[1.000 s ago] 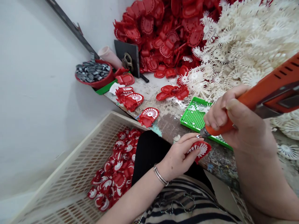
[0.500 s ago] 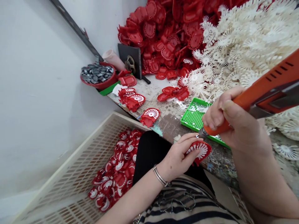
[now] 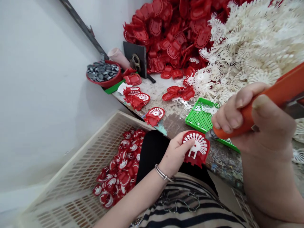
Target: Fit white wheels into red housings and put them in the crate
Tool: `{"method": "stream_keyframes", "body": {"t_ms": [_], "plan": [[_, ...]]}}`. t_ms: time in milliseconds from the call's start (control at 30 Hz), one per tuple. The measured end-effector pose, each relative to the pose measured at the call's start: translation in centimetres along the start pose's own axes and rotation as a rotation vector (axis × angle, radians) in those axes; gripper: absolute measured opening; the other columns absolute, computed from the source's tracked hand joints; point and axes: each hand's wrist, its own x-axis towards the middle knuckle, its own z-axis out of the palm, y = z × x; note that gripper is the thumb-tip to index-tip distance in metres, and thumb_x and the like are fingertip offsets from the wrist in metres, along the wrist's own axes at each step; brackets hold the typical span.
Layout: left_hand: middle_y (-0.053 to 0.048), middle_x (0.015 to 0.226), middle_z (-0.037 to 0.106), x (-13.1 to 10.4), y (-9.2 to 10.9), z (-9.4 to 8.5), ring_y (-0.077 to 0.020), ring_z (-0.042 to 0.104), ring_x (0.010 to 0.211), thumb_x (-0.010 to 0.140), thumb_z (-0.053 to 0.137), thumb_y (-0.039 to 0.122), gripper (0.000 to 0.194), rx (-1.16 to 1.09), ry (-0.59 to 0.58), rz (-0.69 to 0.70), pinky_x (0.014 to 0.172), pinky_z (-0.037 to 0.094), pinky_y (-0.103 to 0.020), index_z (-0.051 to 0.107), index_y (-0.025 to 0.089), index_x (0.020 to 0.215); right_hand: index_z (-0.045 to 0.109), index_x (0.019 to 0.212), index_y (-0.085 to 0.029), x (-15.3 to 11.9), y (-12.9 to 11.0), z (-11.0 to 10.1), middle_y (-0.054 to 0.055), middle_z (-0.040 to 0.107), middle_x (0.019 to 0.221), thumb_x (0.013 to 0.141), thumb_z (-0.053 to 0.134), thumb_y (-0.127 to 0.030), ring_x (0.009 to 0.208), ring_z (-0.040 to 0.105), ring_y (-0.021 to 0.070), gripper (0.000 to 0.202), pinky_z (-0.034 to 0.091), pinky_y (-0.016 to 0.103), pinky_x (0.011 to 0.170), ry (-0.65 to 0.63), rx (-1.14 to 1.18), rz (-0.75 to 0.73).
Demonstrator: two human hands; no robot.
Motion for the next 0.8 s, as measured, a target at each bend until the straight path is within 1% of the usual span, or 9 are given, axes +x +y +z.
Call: {"method": "stream_keyframes", "body": {"t_ms": [100,233,567,700,800], "plan": [[0.000,0.072,0.070,0.1,0.2,0.4,-0.0102,0.061,0.059,0.072,0.074,0.028,0.025,-0.128,0.022,-0.011,0.060,0.048,-0.021,0.068,0.015,0.093,0.054,0.072,-0.024,-0.4,0.3,0.5,-0.006,0.050,0.049,0.075,0.077,-0.038,0.042,0.050,0.0116,0.027,0.041,0.028,0.043,-0.007,0.023,0.053],[0.001,0.068,0.069,0.0,0.6,0.8,-0.0097,0.059,0.056,0.069,0.076,0.027,0.023,-0.190,0.035,-0.030,0.057,0.046,-0.021,0.069,0.014,0.086,0.055,0.073,-0.024,-0.6,1.1,0.7,-0.006,0.050,0.050,0.075,0.076,-0.041,0.043,0.049,0.0112,0.027,0.042,0.028,0.044,-0.006,0.017,0.082],[-0.001,0.065,0.070,-0.6,1.2,1.1,-0.0090,0.059,0.054,0.073,0.072,0.023,0.013,-0.204,0.011,-0.038,0.054,0.044,-0.019,0.069,0.013,0.080,0.056,0.074,-0.025,-0.5,1.9,0.6,-0.006,0.052,0.051,0.077,0.074,-0.038,0.043,0.049,0.0116,0.024,0.044,0.029,0.045,-0.055,0.039,0.097],[-0.001,0.066,0.070,-0.5,1.2,1.1,-0.0094,0.059,0.055,0.070,0.074,0.024,0.014,-0.213,0.028,-0.046,0.057,0.045,-0.020,0.069,0.013,0.079,0.057,0.073,-0.025,-0.5,2.0,0.9,-0.006,0.052,0.051,0.077,0.075,-0.040,0.043,0.050,0.0132,0.024,0.044,0.031,0.044,-0.030,-0.010,0.091],[0.000,0.066,0.069,-0.4,1.0,1.0,-0.0099,0.059,0.055,0.068,0.075,0.024,0.016,-0.219,0.037,-0.059,0.057,0.045,-0.021,0.069,0.014,0.079,0.055,0.070,-0.026,-0.6,2.0,1.2,-0.006,0.050,0.049,0.075,0.076,-0.043,0.041,0.047,0.0132,0.028,0.043,0.031,0.043,-0.009,-0.052,0.096]]}}
